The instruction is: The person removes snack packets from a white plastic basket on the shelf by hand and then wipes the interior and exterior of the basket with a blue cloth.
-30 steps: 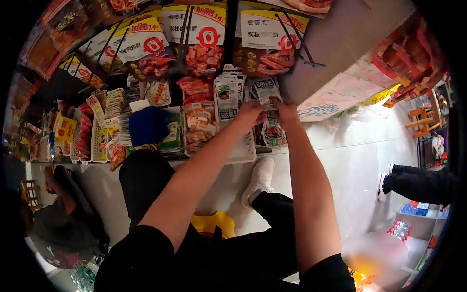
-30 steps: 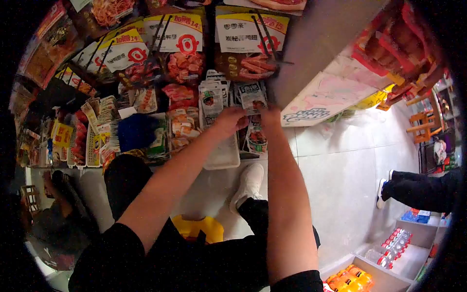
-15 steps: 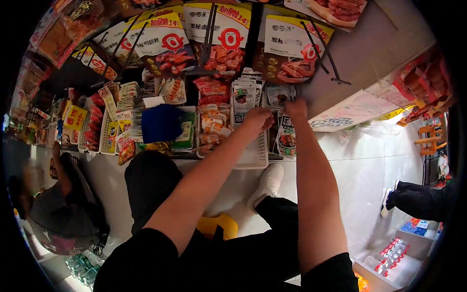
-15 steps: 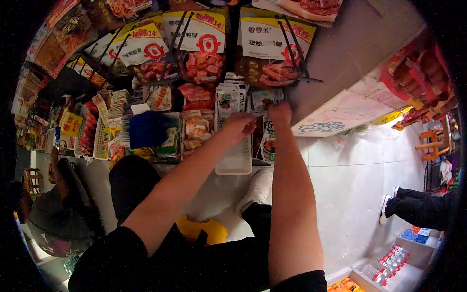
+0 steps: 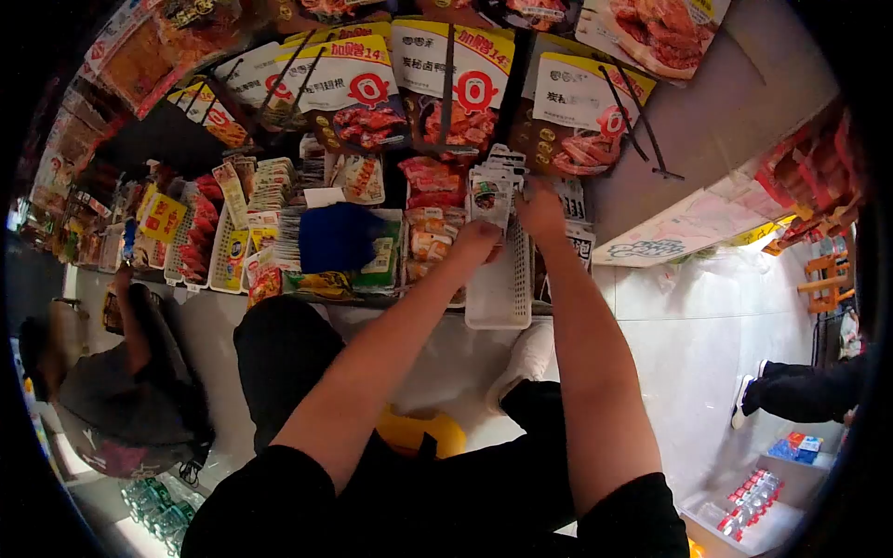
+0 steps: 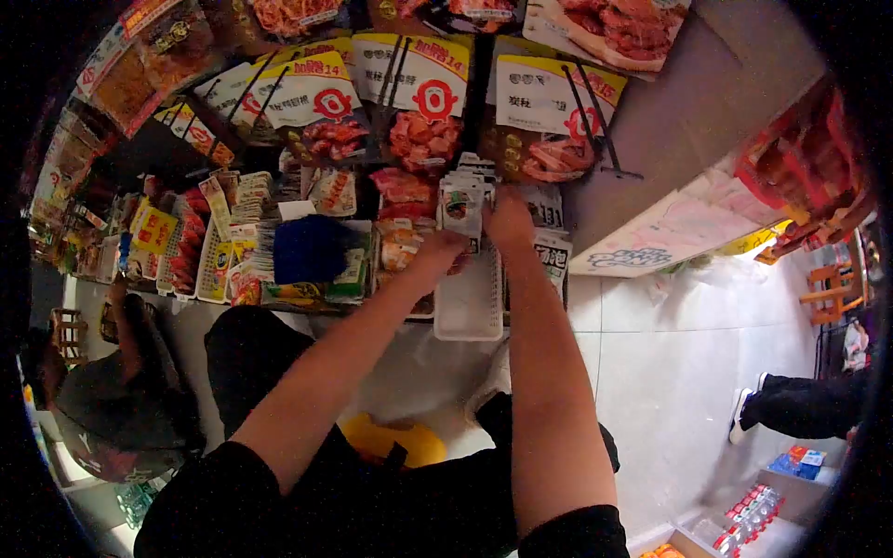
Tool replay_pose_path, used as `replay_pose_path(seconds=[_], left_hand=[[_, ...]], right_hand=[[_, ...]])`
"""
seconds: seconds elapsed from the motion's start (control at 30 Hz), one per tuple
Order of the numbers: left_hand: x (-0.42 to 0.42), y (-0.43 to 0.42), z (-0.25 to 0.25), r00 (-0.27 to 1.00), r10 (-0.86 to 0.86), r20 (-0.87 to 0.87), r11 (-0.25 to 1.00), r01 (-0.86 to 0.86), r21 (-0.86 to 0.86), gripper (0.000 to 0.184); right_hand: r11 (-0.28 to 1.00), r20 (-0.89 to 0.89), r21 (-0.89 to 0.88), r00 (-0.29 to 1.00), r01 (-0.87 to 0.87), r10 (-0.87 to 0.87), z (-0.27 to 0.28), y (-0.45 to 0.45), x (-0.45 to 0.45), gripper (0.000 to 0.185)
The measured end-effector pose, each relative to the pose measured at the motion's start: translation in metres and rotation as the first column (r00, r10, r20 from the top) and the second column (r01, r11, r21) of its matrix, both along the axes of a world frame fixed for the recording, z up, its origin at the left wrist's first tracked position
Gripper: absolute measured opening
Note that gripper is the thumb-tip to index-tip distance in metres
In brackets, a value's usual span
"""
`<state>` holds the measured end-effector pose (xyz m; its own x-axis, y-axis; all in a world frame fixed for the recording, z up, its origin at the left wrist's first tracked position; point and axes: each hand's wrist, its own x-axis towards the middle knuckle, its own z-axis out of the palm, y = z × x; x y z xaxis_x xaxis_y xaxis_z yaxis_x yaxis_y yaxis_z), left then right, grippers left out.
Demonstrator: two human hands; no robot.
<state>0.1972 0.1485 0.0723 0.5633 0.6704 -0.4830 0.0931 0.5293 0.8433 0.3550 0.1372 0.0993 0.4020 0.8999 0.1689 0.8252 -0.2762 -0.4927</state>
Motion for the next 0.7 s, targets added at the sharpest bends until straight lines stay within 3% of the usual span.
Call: replay_pose_path(seconds=[0.03, 0.13, 0.23, 0.43, 0.53, 0.63, 0.7], left_hand=[[-0.004, -0.002, 0.005, 1.0, 0.018, 0.006, 1.0, -0.018, -0.015, 0.011], [-0.014, -0.007, 0.015, 0.998, 0.059, 0.017, 0.997, -0.058, -0.047, 0.01], [-0.025, -0.006, 0.014, 0.998, 0.055, 0.035, 0.998, -0.053, -0.038, 0.011], [-0.045, 0.002, 0.004, 0.999, -0.034, -0.016, 0.999, 0.034, 0.006, 0.014], [-0.046, -0.001, 0.001, 1.0, -0.007, -0.003, 1.0, 0.007, 0.017, 0.012], [-0.042, -0.008, 0.008, 0.999, 0.038, 0.007, 0.999, -0.038, 0.018, 0.012], [-0.039, -0.013, 0.017, 0.997, 0.077, 0.009, 0.997, -0.078, 0.023, 0.012]], right_hand=[[0.995, -0.023, -0.095, 1.0, -0.006, 0.003, 0.009, 0.003, -0.008, 0.047], [0.987, 0.083, -0.159, 0.996, 0.036, -0.023, -0.008, 0.019, -0.015, 0.055], [0.974, 0.164, -0.201, 0.984, 0.108, -0.076, -0.02, 0.03, -0.018, 0.051], [0.963, 0.053, -0.218, 0.987, 0.16, -0.152, 0.005, 0.03, -0.032, 0.036], [0.979, 0.079, -0.189, 0.995, 0.074, -0.06, 0.005, 0.027, -0.029, 0.032], [0.933, -0.093, -0.356, 0.996, -0.041, 0.008, 0.017, 0.023, -0.023, 0.03], [0.948, -0.05, -0.296, 0.993, -0.117, 0.107, 0.008, 0.017, -0.015, 0.03]])
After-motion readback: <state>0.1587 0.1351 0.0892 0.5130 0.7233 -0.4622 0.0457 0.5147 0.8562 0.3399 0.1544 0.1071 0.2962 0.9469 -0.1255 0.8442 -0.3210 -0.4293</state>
